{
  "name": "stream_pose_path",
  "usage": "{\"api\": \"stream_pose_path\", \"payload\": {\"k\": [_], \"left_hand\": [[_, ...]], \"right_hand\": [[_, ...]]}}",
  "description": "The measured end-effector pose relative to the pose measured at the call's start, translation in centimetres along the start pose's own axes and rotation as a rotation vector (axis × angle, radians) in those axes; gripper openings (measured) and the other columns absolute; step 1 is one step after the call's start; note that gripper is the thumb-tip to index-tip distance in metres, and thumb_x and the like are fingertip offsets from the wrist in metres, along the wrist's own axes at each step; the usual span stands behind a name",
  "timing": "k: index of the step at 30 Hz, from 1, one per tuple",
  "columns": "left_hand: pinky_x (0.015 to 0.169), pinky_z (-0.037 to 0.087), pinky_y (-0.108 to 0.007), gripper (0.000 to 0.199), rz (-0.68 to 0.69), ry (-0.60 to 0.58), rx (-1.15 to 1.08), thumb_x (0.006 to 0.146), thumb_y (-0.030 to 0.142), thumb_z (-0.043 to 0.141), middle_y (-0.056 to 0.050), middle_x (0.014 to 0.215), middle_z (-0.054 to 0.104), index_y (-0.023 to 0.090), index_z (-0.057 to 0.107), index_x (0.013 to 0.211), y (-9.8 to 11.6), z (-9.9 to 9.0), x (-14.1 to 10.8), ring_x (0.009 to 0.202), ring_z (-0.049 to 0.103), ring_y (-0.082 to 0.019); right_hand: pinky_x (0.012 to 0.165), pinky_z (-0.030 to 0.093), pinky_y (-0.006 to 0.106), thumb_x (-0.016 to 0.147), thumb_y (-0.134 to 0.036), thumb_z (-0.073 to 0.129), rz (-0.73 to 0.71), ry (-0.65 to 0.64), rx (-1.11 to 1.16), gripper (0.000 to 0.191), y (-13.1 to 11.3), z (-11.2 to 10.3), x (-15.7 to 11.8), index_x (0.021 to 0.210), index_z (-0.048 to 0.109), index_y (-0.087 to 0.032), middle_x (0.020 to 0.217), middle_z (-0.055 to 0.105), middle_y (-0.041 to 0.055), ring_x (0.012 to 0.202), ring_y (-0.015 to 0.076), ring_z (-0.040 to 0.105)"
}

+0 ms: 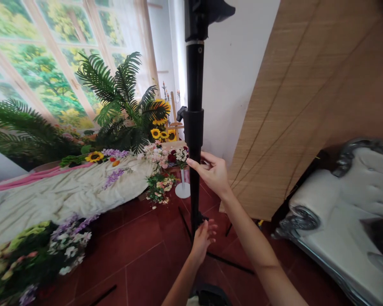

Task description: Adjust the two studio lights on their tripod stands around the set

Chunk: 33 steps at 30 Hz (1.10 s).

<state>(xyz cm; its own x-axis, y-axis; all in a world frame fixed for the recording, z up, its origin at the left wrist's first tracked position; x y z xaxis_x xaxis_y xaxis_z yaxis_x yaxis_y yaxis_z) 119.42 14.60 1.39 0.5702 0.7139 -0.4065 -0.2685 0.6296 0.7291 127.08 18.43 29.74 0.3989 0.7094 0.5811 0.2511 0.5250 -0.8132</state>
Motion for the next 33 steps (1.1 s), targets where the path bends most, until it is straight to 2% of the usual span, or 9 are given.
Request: {"api": "stream_pose_path", "payload": {"k": [3, 5, 9, 13, 19, 23, 26, 29, 33], "left_hand": [[0.069, 0.052, -0.024, 0.061, 0.044, -0.104, -0.103, 0.069, 0.054, 0.075, -0.011, 0.130, 0.061, 0.026, 0.062, 0.122, -0.2, -0.7, -0.5, 0.083, 0.065, -0.013], [0.074, 0.053, -0.026, 0.060, 0.108, -0.101, -0.111, 0.071, 0.052, 0.073, -0.011, 0.129, 0.062, 0.026, 0.061, 0.123, -0.2, -0.5, -0.1, 0.084, 0.065, -0.013], [0.066, 0.053, -0.027, 0.058, 0.225, 0.084, 0.075, 0.066, 0.060, 0.073, -0.012, 0.089, 0.073, 0.011, 0.070, 0.097, -0.6, 0.1, 1.0, 0.065, 0.063, -0.013], [0.046, 0.042, -0.023, 0.052, 0.317, 0.323, 0.275, 0.071, 0.066, 0.062, 0.000, 0.049, 0.056, 0.014, 0.063, 0.065, -1.3, 0.7, 1.9, 0.043, 0.050, -0.011], [0.043, 0.031, -0.023, 0.051, 0.263, 0.606, 0.330, 0.075, 0.059, 0.060, 0.002, 0.038, 0.046, 0.019, 0.050, 0.045, -1.1, 2.2, 2.9, 0.038, 0.044, -0.011], [0.040, 0.026, -0.021, 0.052, 0.201, 0.406, 0.169, 0.070, 0.064, 0.064, 0.002, 0.043, 0.047, 0.015, 0.056, 0.054, -1.2, 1.9, 2.1, 0.038, 0.039, -0.007], [0.040, 0.028, -0.017, 0.054, 0.137, 0.123, 0.017, 0.068, 0.062, 0.070, -0.004, 0.074, 0.067, 0.014, 0.068, 0.093, -1.3, 0.8, 0.9, 0.046, 0.046, -0.006], [0.052, 0.040, -0.016, 0.060, 0.077, -0.110, -0.157, 0.076, 0.053, 0.070, -0.007, 0.124, 0.063, 0.031, 0.053, 0.129, -1.3, -0.2, -0.2, 0.065, 0.056, -0.006], [0.060, 0.045, -0.020, 0.064, 0.056, -0.233, -0.217, 0.084, 0.050, 0.062, -0.008, 0.138, 0.054, 0.039, 0.037, 0.141, -1.1, -0.3, -0.6, 0.072, 0.057, -0.008]], "right_hand": [[0.073, 0.063, 0.032, 0.074, -0.048, 0.072, -0.004, -0.002, 0.002, 0.042, 0.1, 0.0, 0.0, 0.104, 0.074, -0.020, 0.100, 0.074, 0.0051, 0.084, 0.0202, 0.070], [0.072, 0.063, 0.031, 0.074, -0.048, 0.072, -0.001, -0.001, 0.001, 0.041, 0.2, 0.0, 0.0, 0.104, 0.074, -0.020, 0.099, 0.074, 0.0049, 0.083, 0.0198, 0.070], [0.073, 0.063, 0.032, 0.074, -0.048, 0.073, 0.003, 0.004, 0.002, 0.041, 0.3, 0.0, 0.0, 0.103, 0.074, -0.019, 0.099, 0.074, 0.0050, 0.085, 0.0203, 0.070], [0.073, 0.063, 0.034, 0.073, -0.048, 0.073, -0.006, 0.019, -0.009, 0.040, 0.1, 0.0, 0.0, 0.102, 0.074, -0.019, 0.100, 0.074, 0.0049, 0.086, 0.0209, 0.069], [0.074, 0.062, 0.034, 0.074, -0.045, 0.073, -0.011, 0.013, -0.027, 0.038, 0.1, 0.0, 0.0, 0.101, 0.074, -0.018, 0.098, 0.074, 0.0058, 0.085, 0.0204, 0.068], [0.073, 0.062, 0.033, 0.073, -0.045, 0.073, 0.007, -0.001, 0.009, 0.040, 0.1, 0.0, 0.1, 0.102, 0.074, -0.018, 0.098, 0.074, 0.0057, 0.085, 0.0204, 0.069], [0.073, 0.062, 0.031, 0.073, -0.046, 0.074, 0.025, -0.016, 0.031, 0.042, 0.1, 0.0, 0.1, 0.103, 0.074, -0.017, 0.098, 0.074, 0.0059, 0.085, 0.0205, 0.070], [0.074, 0.062, 0.031, 0.072, -0.046, 0.075, 0.026, -0.015, 0.051, 0.042, 0.2, -0.1, 0.2, 0.102, 0.074, -0.017, 0.099, 0.074, 0.0058, 0.085, 0.0206, 0.070], [0.074, 0.063, 0.033, 0.071, -0.045, 0.076, 0.025, -0.019, 0.067, 0.040, 0.3, -0.1, 0.2, 0.102, 0.075, -0.018, 0.098, 0.074, 0.0057, 0.084, 0.0205, 0.070]]}}
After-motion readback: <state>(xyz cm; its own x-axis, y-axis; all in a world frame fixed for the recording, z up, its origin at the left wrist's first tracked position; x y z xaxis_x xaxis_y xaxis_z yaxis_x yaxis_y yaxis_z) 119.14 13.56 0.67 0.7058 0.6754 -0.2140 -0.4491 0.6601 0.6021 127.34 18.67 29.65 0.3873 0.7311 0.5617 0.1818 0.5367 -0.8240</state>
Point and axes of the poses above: each hand's wrist, its own x-axis towards the middle knuckle, its own z-axis out of the palm, y = z × x, the point moved 1 cm from there along x, towards the middle knuckle
